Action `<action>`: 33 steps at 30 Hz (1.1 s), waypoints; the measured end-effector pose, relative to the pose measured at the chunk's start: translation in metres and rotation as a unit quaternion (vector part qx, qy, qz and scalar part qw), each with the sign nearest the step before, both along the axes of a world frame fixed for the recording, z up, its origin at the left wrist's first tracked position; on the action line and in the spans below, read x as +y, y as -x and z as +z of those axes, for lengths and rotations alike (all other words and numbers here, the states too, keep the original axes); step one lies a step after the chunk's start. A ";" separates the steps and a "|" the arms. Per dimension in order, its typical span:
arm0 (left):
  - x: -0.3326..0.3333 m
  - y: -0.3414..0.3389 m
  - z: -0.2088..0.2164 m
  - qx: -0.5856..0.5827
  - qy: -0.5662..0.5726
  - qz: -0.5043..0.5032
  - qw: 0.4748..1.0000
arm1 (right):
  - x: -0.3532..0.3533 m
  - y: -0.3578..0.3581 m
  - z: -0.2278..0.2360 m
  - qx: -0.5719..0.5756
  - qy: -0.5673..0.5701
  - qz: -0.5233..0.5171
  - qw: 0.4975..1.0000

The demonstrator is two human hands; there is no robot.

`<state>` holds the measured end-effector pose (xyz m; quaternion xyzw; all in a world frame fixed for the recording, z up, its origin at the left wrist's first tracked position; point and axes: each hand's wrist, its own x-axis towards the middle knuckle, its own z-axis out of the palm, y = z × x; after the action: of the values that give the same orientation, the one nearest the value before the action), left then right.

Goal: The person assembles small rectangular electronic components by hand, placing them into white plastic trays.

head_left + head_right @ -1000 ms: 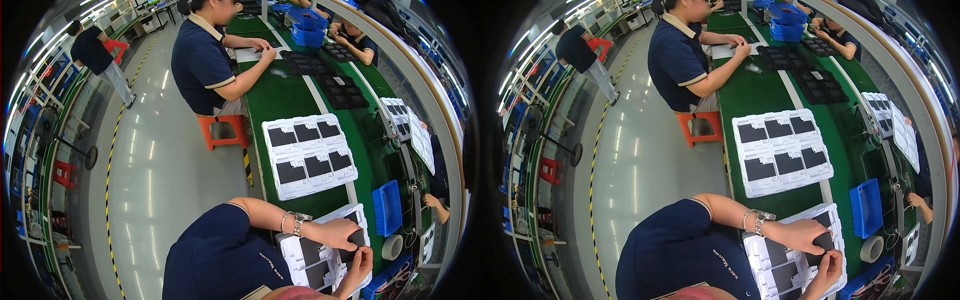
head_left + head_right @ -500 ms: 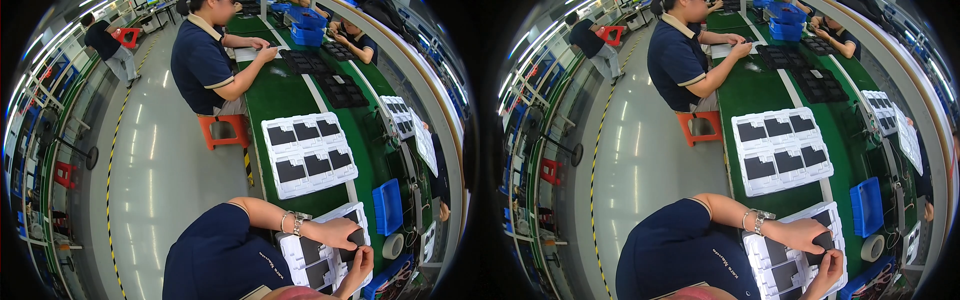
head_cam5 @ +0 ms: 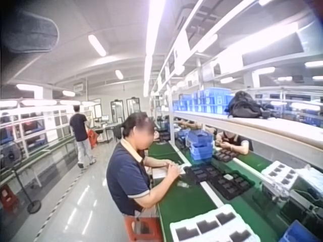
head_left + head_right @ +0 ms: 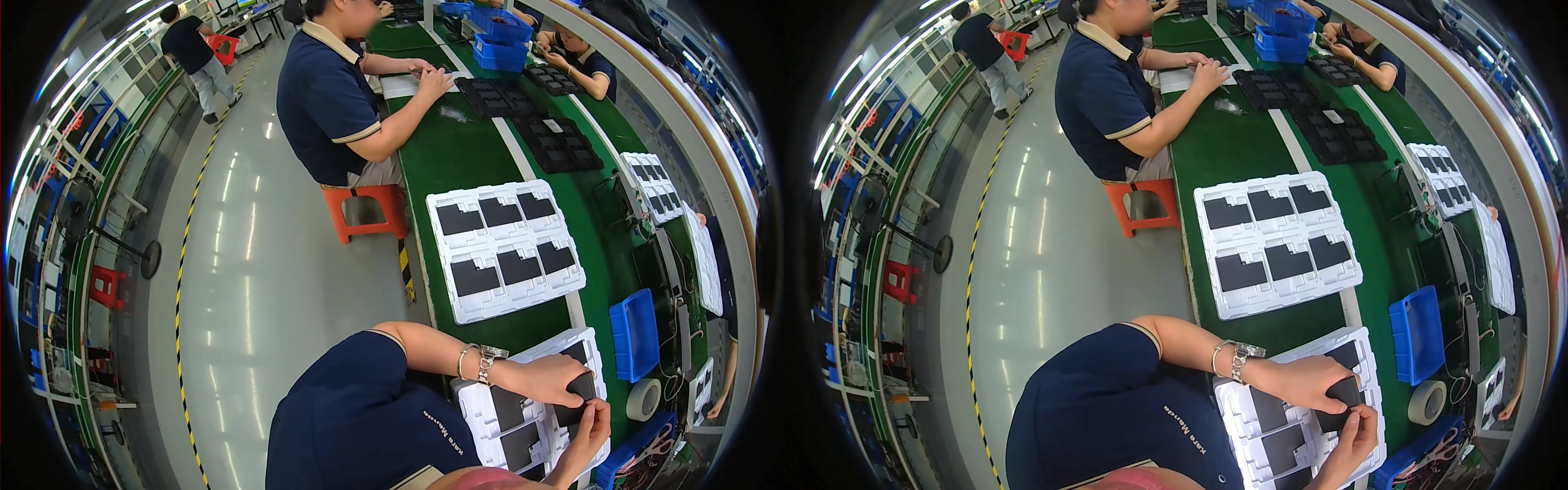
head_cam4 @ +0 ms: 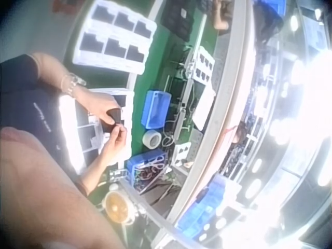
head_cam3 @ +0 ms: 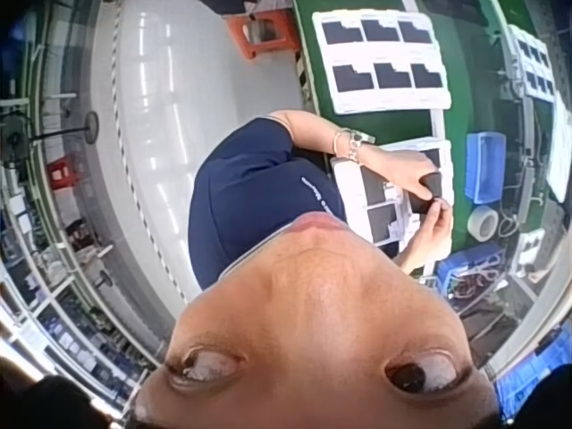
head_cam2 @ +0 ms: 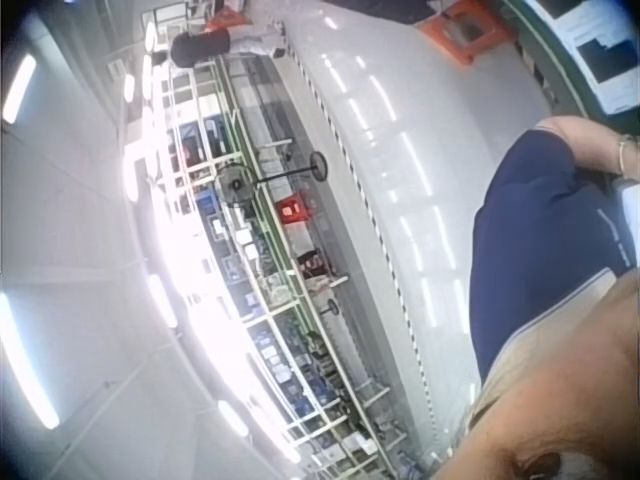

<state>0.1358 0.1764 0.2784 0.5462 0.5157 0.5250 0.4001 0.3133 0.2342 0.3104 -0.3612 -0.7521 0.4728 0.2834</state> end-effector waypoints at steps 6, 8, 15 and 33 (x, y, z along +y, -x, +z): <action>-0.002 0.001 0.003 0.001 -0.010 -0.002 1.000 | 0.000 -0.001 -0.001 -0.004 -0.010 0.000 1.000; -0.003 0.002 0.005 0.004 -0.009 -0.006 1.000 | 0.001 -0.001 -0.001 -0.003 -0.011 0.001 1.000; -0.002 -0.003 -0.004 0.009 -0.044 0.014 0.999 | 0.003 -0.004 -0.004 0.001 -0.025 0.015 1.000; -0.004 -0.001 -0.001 0.027 -0.027 -0.019 0.999 | 0.000 -0.002 -0.001 0.000 -0.019 0.010 1.000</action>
<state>0.1368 0.1726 0.2774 0.5805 0.5011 0.5163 0.3813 0.3150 0.2345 0.3094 -0.3481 -0.7648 0.4612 0.2850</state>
